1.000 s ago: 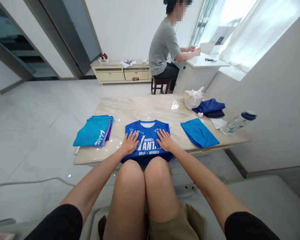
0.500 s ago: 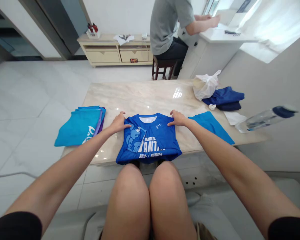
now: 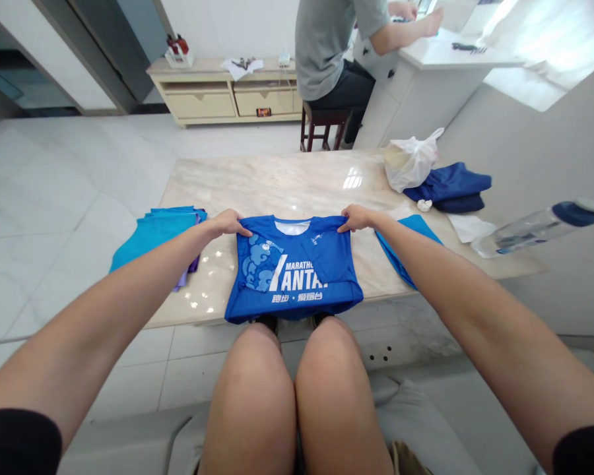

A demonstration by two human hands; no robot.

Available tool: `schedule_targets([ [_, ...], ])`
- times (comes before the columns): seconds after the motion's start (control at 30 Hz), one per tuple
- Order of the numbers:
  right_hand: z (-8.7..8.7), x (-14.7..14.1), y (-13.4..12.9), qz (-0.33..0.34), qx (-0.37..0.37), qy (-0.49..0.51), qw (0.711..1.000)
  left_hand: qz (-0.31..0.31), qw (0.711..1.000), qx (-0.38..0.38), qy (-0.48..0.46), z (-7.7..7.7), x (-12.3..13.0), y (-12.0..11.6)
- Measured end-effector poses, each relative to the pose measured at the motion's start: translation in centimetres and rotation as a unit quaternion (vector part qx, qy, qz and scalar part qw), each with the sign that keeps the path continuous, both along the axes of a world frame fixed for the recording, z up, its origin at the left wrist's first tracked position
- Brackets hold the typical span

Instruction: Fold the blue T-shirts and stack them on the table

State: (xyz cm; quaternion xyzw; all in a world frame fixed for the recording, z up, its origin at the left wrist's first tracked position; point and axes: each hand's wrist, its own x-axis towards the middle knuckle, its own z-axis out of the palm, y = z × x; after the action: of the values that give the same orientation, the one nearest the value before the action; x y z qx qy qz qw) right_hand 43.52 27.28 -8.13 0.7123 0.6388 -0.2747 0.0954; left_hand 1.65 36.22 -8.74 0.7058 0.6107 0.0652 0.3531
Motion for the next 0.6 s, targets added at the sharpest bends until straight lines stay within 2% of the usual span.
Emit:
schedule_targets([
  [0.1,0.9,0.5,2.3,-0.049,0.094,-0.033,0.994,0.023,0.998,0.033,0.052,0.4,0.6,2.6],
  [0.2,2.0,1.1,5.7,-0.108,0.233,-0.022,0.966,0.07,0.987,0.128,0.066,2.0,1.5,6.1],
  [0.33,4.4,1.8,10.3,-0.136,0.433,0.005,0.891,0.085,0.95,0.298,0.037,6.3,2.2,10.2],
  [0.4,5.7,1.8,11.1,-0.117,0.486,0.017,0.866,0.046,0.922,0.381,0.046,8.3,2.1,10.7],
  [0.47,6.4,1.5,9.7,-0.089,0.508,0.027,0.856,0.031,0.898,0.434,0.063,9.3,1.5,9.3],
  [0.5,6.3,1.3,8.3,-0.075,0.508,0.029,0.857,0.033,0.891,0.448,0.069,9.1,1.0,7.9],
  [0.53,6.0,1.0,6.3,-0.063,0.504,0.026,0.861,0.048,0.888,0.452,0.073,8.5,0.3,5.9],
  [0.6,4.3,0.5,1.4,-0.042,0.48,0.008,0.876,0.034,0.886,0.459,0.058,5.9,-1.3,0.8],
])
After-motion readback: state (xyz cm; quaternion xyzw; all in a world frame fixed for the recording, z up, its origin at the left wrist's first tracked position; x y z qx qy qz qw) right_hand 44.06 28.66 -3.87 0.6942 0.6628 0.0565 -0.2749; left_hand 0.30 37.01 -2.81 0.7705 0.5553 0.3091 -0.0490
